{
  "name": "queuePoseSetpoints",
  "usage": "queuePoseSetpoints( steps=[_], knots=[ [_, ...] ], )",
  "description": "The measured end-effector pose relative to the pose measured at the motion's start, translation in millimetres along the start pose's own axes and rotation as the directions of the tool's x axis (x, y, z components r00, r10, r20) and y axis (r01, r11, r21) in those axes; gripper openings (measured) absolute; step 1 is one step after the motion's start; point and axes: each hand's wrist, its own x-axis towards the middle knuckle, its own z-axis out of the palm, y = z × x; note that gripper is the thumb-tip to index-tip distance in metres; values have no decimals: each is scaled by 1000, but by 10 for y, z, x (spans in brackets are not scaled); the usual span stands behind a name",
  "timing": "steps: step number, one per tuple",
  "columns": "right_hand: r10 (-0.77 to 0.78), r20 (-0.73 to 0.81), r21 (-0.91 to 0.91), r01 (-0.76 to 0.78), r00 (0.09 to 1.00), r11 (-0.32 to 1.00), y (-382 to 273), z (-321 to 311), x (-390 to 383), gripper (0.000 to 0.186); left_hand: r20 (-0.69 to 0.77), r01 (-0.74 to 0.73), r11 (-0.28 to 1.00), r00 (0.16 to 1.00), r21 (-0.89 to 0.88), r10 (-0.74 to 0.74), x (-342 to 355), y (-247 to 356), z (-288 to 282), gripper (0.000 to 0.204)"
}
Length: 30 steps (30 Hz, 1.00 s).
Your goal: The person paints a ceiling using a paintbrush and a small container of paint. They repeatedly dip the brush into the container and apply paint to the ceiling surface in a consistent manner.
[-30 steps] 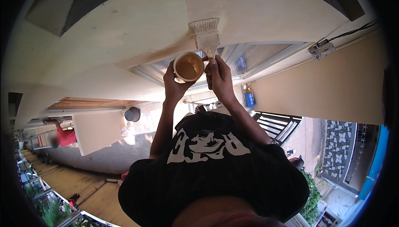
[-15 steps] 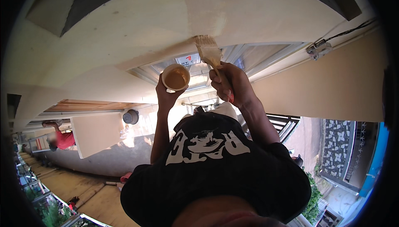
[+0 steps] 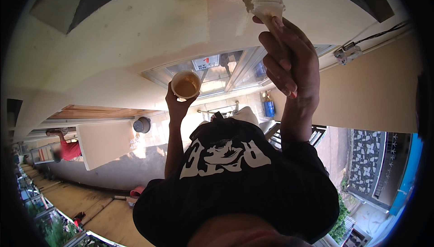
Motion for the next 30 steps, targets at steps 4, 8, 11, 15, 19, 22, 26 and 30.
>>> queuePoseSetpoints(
  steps=[4, 8, 11, 15, 19, 22, 26, 30],
  knots=[
    [-49, -47, -157, 41, 998, 987, 192, -23, -8, 40, 2, -9, 1000, 1000, 24, 9, 41, 38, 2, 77],
    [-32, -181, -321, -28, 983, 947, 1037, -353, 132, 40, -5, 6, 1000, 1000, 18, -6, 40, 15, 21, 76],
    [-3, -240, -281, -66, 971, 958, 1753, -704, 153, 38, 7, 5, 1000, 1000, 29, -5, 23, -25, 23, 75],
    [311, -316, -45, -342, 896, 939, 2005, -948, -180, 38, 17, 35, 999, 999, 22, -35, 18, -11, -15, 74],
    [352, -271, 44, -354, 896, 934, 1006, -740, -41, 35, 29, 55, 998, 998, 7, -55, 33, -33, -24, 74],
    [228, -172, -40, -239, 958, 970, 359, -520, 68, 37, 44, 43, 999, 998, 12, -43, 114, -29, 12, 75],
    [25, -221, -261, -84, 975, 962, 225, -204, -169, 40, 55, -10, 1000, 998, 4, 9, 162, -2, 68, 74],
    [-70, -244, -320, -12, 967, 947, 661, -434, 82, 38, 57, 23, 1000, 998, -15, -22, 105, -3, 127, 74]
  ],
)
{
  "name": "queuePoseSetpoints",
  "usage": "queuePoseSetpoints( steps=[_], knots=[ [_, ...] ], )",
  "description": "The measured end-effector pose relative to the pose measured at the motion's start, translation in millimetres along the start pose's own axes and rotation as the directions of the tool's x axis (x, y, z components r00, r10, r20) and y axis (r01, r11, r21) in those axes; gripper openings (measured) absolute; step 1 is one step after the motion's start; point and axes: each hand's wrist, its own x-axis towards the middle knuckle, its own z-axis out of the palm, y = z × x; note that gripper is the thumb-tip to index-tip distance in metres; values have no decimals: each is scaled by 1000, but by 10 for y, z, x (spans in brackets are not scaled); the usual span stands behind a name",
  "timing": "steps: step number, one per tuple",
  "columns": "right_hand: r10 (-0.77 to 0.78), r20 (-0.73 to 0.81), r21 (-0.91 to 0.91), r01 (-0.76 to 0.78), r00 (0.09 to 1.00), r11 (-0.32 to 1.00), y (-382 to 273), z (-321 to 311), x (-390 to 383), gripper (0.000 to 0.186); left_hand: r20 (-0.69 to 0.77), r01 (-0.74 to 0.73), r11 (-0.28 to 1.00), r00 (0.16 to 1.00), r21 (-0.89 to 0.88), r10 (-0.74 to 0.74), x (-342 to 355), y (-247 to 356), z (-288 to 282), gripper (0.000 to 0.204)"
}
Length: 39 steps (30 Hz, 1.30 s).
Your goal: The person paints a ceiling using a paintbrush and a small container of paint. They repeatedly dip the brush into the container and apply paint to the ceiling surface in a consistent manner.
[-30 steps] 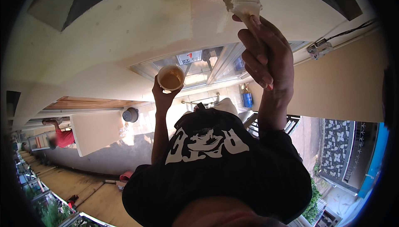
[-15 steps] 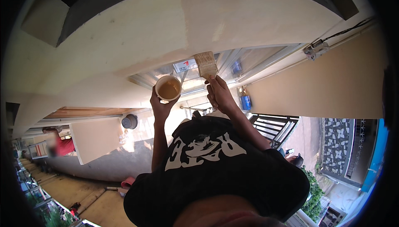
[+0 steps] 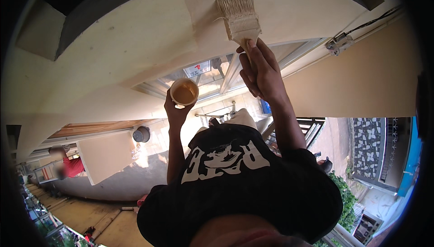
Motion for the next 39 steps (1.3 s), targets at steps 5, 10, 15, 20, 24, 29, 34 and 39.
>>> queuePoseSetpoints(
  steps=[5, 10, 15, 20, 24, 29, 34, 39],
  knots=[
    [261, 0, 104, -260, 965, 960, 960, -87, -14, 33, 23, 4, 1000, 1000, 5, -4, -72, 57, -15, 74],
    [466, 83, 268, -470, 881, 841, 621, -197, -183, 33, 11, -1, 1000, 1000, 4, 1, -86, -51, -43, 75],
    [185, 185, 223, -224, 965, 949, -519, -89, -53, 33, 31, 3, 1000, 1000, 6, -4, -1, -21, -95, 75],
    [-38, 12, 43, 37, 999, 998, -385, 44, -196, 42, -5, -20, 1000, 1000, -1, 20, 31, 12, -90, 75],
    [-129, -49, -192, 118, 990, 974, 867, -244, 273, 36, 8, 34, 999, 999, -39, -34, -66, -45, -63, 75],
    [414, -72, 61, -410, 908, 910, 1261, -299, -142, 37, 19, 25, 999, 1000, -30, -25, -152, -173, -109, 76],
    [400, 194, 247, -439, 896, 864, 337, -451, -14, 33, 40, 11, 1000, 999, -10, -11, -16, -46, -71, 74],
    [190, 148, 128, -209, 971, 969, -557, -309, -53, 36, 59, -26, 1000, 998, -7, 27, 49, 52, -49, 72]
  ],
)
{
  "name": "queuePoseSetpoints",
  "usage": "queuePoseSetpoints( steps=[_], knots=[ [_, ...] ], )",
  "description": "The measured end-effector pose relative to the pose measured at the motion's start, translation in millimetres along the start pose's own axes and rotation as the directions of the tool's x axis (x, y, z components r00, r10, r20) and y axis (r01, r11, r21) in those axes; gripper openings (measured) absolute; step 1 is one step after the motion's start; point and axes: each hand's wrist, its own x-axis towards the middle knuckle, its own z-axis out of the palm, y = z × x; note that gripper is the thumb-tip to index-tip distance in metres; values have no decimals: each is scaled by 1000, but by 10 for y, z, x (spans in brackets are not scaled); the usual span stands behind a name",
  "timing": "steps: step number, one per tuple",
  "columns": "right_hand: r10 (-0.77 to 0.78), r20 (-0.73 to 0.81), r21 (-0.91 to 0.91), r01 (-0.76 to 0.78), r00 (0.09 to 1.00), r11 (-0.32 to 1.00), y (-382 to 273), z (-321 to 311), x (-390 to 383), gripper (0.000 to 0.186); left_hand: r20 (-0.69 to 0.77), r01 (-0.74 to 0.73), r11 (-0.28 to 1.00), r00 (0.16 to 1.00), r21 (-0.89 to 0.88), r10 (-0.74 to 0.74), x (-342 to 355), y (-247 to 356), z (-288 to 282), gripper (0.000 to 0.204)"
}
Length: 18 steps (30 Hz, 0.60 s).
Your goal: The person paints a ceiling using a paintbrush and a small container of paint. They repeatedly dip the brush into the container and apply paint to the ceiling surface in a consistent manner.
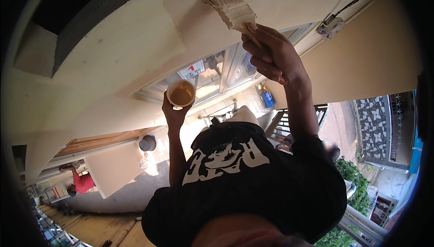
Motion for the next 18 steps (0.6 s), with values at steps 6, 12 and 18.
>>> queuePoseSetpoints(
  steps=[6, 12, 18],
  knots=[
    [-136, -149, -200, 105, 979, 974, 1228, -236, 404, 36, -21, -3, 1000, 1000, -11, 3, -71, -15, 79, 72],
    [176, -238, 1, -181, 955, 983, 2000, -363, 236, 38, -28, 14, 1000, 1000, -16, -14, -228, -85, 14, 73],
    [66, -207, 87, -49, 976, 995, 789, 88, 63, 37, -19, 36, 999, 999, 20, -36, -125, -61, -38, 73]
  ],
)
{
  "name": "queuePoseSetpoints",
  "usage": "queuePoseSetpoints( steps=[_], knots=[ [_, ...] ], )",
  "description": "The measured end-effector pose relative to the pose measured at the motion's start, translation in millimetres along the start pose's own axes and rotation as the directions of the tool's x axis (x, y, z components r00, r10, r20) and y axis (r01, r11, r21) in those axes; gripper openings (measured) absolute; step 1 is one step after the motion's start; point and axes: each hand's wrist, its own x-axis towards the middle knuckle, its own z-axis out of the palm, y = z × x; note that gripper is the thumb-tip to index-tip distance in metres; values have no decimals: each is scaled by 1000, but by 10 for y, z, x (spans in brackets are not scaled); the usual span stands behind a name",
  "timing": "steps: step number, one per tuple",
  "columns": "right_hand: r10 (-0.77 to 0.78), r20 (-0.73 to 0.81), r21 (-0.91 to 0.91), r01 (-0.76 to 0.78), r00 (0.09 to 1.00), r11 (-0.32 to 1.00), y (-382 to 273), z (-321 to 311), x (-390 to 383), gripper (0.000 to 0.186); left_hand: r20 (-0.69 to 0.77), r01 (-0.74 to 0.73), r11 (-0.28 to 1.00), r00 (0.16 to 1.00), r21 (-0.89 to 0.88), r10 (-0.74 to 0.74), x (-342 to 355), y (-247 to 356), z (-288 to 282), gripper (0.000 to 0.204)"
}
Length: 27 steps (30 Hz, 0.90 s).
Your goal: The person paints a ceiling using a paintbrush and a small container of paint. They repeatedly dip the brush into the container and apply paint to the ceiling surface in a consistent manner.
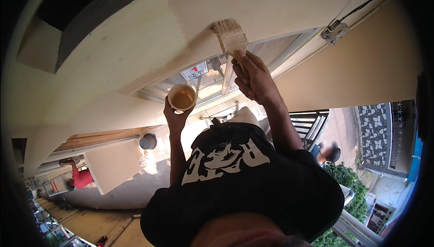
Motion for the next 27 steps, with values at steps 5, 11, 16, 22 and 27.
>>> queuePoseSetpoints(
  steps=[5, 11, 16, 22, 27],
  knots=[
    [-296, 114, -176, 313, 948, 933, -259, 41, 1, 36, 9, 32, 999, 999, -3, -32, 55, 12, -17, 83],
    [-195, -54, -401, 158, 979, 902, 1051, -456, 696, 40, -16, -31, 999, 999, -26, 30, 9, -16, 71, 73],
    [-126, -45, -304, 107, 991, 947, 1136, -513, 305, 34, 13, 3, 999, 1000, -36, -3, -42, 4, 84, 74],
    [-470, 99, -397, 468, 877, 790, 682, -382, 731, 35, 74, -37, 999, 996, -27, 39, 52, 79, 144, 73],
    [-263, 6, -348, 249, 965, 904, 1162, -469, 634, 33, 89, -72, 996, 993, -52, 76, 114, 162, 158, 73]
  ],
)
